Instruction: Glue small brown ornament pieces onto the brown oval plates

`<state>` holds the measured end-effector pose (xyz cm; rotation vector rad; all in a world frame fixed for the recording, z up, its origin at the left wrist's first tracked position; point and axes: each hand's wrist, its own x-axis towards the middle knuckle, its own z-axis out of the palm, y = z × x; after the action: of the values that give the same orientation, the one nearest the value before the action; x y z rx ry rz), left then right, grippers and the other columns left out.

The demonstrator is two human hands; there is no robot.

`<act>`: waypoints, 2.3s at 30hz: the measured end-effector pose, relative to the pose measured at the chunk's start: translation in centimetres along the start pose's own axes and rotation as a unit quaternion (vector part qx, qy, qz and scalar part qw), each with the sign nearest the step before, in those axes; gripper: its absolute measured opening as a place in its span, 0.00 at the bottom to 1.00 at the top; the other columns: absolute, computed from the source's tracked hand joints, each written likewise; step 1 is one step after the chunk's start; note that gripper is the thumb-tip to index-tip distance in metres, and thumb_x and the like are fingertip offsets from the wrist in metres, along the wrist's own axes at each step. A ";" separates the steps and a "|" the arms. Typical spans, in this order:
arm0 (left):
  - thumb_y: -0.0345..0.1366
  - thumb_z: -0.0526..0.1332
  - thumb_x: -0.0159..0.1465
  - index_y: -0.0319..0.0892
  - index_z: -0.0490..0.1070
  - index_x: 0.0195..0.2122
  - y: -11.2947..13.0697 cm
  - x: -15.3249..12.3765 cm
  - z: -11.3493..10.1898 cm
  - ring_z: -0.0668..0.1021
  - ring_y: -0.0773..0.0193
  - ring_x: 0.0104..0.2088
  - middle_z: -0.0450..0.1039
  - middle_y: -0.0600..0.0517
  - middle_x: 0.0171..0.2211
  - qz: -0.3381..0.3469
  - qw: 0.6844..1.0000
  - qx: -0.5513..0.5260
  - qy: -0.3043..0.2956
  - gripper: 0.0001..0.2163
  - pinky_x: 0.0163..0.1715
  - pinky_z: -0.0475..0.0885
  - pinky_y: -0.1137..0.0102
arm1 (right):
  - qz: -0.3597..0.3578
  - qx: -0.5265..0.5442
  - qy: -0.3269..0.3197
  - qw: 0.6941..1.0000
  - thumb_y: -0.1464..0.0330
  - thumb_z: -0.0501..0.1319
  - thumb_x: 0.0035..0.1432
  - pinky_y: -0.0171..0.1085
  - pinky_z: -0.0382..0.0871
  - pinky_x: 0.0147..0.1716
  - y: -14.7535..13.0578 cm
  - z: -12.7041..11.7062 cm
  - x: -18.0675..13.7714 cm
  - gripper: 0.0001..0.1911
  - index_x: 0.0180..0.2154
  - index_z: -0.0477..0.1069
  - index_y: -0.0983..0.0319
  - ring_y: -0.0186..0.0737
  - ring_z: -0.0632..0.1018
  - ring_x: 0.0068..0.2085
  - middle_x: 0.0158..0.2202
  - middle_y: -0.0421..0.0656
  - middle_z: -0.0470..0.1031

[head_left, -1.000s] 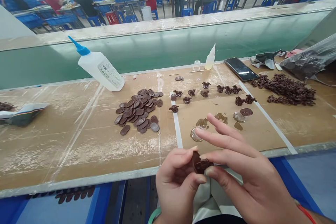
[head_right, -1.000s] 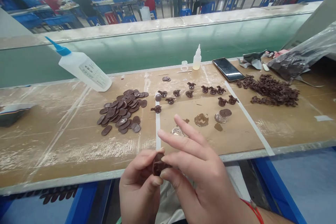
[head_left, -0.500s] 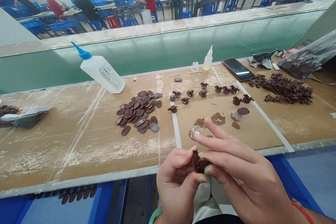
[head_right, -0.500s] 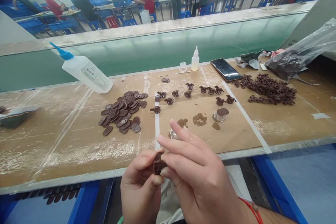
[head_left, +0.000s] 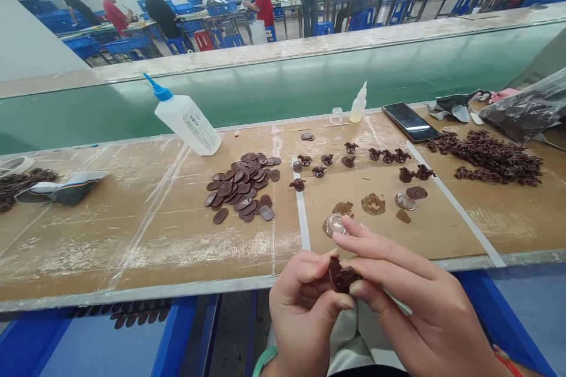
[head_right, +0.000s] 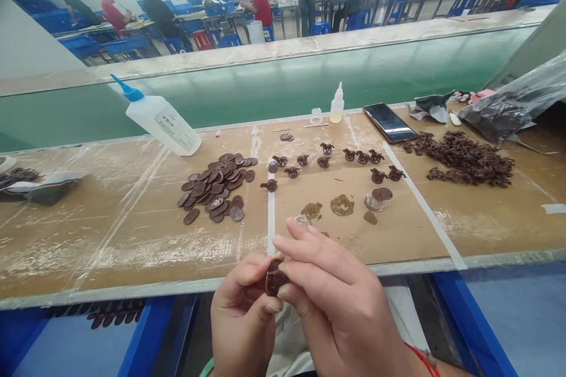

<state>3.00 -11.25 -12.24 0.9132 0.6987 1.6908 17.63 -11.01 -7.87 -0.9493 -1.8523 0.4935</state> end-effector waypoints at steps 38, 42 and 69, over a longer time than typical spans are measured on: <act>0.35 0.79 0.54 0.51 0.85 0.40 0.2 -0.6 0.8 0.83 0.70 0.31 0.80 0.56 0.33 0.007 0.999 0.043 -0.029 0.13 0.34 0.80 0.80 | -0.026 0.028 0.035 0.999 0.76 0.63 0.67 0.38 0.84 0.49 0.3 -1.5 -0.2 0.08 0.44 0.78 0.60 0.48 0.86 0.50 0.48 0.50 0.85; 0.34 0.79 0.54 0.51 0.85 0.41 0.1 -0.6 0.9 0.83 0.70 0.32 0.79 0.55 0.34 0.003 0.998 0.045 -0.034 0.13 0.35 0.80 0.79 | -0.029 0.032 0.027 0.999 0.79 0.63 0.63 0.38 0.83 0.51 0.6 -1.7 -0.4 0.13 0.46 0.78 0.61 0.48 0.85 0.51 0.49 0.50 0.85; 0.33 0.79 0.54 0.51 0.84 0.41 -0.4 -1.4 0.3 0.82 0.66 0.32 0.79 0.53 0.34 -0.004 0.997 0.061 -0.050 0.14 0.34 0.80 0.75 | -0.043 0.026 0.036 0.998 0.74 0.61 0.70 0.38 0.83 0.50 0.7 -2.2 -0.5 0.06 0.44 0.78 0.62 0.48 0.86 0.50 0.47 0.52 0.85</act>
<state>3.66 -12.51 -12.73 1.0732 0.7430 1.5972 19.98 -11.10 -7.59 -0.8374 -1.7986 0.4470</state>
